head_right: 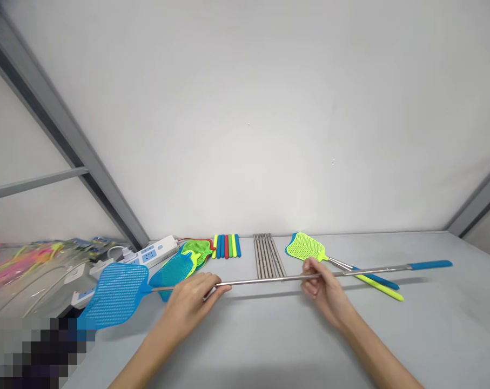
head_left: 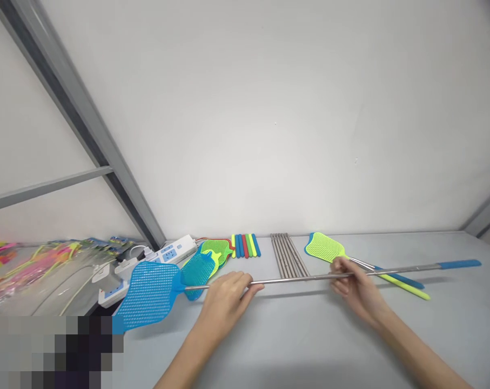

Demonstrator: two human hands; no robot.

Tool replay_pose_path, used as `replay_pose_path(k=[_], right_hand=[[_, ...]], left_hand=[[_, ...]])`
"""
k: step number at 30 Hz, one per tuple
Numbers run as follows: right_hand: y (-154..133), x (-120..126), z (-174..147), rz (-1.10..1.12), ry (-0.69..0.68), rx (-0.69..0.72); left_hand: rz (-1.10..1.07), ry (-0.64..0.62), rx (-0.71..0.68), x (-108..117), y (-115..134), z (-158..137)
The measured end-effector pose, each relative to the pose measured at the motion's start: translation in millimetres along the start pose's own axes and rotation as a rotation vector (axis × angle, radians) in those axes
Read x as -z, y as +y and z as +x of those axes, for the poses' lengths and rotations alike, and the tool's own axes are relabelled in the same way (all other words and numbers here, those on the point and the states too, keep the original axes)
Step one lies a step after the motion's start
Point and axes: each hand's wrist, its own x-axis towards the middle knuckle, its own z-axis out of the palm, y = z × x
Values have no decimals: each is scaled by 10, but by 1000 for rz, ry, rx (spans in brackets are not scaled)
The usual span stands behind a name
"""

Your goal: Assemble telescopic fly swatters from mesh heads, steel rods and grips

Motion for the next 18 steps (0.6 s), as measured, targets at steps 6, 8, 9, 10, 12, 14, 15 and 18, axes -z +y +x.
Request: replay_pose_path(k=[6, 8, 9, 10, 12, 14, 15, 18], right_hand=[[298, -293, -114, -80, -164, -200], [378, -383, -143, -86, -216, -251], [419, -422, -154, -86, -243, -273], [458, -455, -162, -80, -258, -282], [521, -503, -173, -82, -267, -290], [550, -525, -177, -100, -274, -272], [550, -527, -177, -115, -277, -262], [513, -506, -179, -154, -265, -230]], left_hand=[[-24, 11, -58, -180, 237, -8], [-22, 11, -81, -212, 287, -23], [-27, 11, -92, -223, 303, -31], [-35, 11, -101, -230, 314, -39], [-59, 2, -108, -236, 317, -57], [-87, -20, -103, -231, 299, -72], [-102, -33, -102, -227, 284, -78], [-144, -61, -89, -219, 228, -92]])
